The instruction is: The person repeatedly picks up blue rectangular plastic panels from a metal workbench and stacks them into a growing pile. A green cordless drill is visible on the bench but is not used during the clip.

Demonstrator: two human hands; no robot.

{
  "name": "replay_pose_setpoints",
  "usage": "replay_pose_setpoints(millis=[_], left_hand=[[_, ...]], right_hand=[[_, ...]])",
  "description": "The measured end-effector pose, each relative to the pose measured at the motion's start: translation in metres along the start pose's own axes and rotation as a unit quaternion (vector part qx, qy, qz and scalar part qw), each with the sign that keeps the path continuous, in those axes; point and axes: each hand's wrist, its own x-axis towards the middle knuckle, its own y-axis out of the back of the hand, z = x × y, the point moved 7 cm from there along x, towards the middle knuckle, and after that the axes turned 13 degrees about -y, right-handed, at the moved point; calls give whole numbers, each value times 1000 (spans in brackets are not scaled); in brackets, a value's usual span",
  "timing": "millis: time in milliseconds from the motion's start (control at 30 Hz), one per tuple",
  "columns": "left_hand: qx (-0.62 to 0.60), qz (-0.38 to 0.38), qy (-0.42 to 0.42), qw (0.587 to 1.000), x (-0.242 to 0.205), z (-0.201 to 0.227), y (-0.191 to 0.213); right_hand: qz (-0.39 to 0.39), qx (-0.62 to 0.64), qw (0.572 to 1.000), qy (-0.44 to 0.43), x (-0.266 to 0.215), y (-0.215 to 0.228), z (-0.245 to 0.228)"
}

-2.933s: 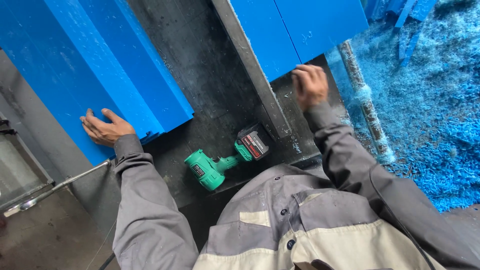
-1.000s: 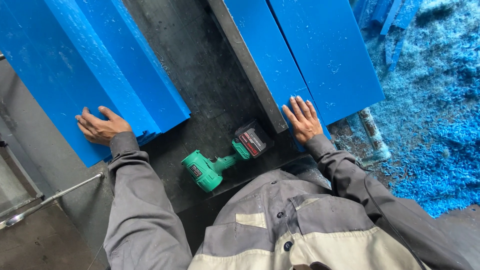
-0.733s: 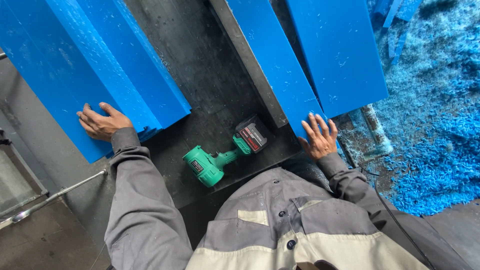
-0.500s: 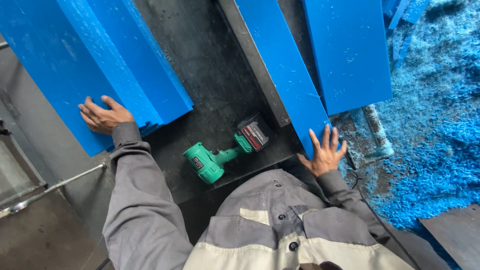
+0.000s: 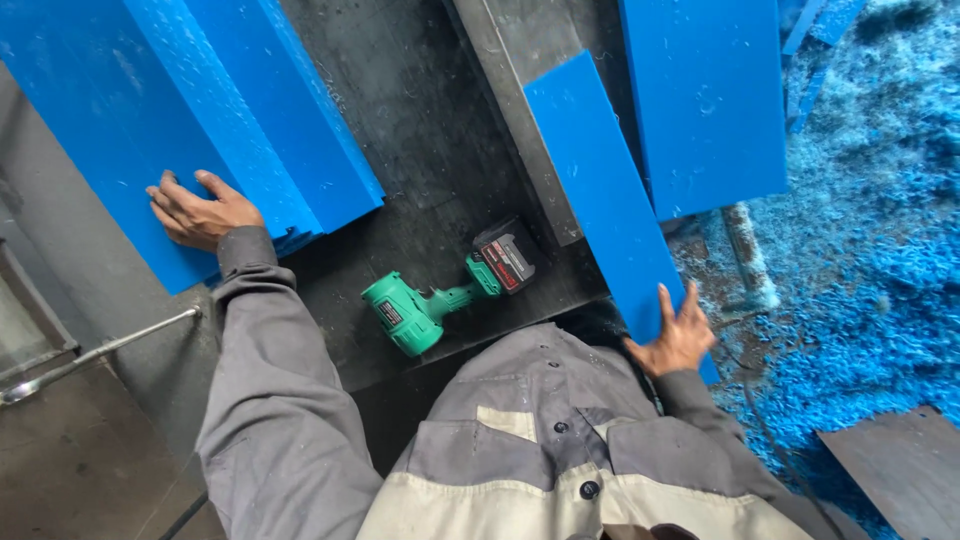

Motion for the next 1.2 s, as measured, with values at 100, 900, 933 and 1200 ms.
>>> replay_pose_setpoints(millis=[100,900,933,1200], left_hand=[[6,-8,15,1000,-1,-6,-6],[-39,-1,1,999,-5,17,15],[-38,2,0,999,-7,16,17],[-57,-36,8,998,-4,16,16]], right_hand=[[101,114,985,76,30,30,-41],[-146,462,840,245,90,279,-368],[-144,463,839,247,102,269,-407],[72,274,917,280,220,140,-652]])
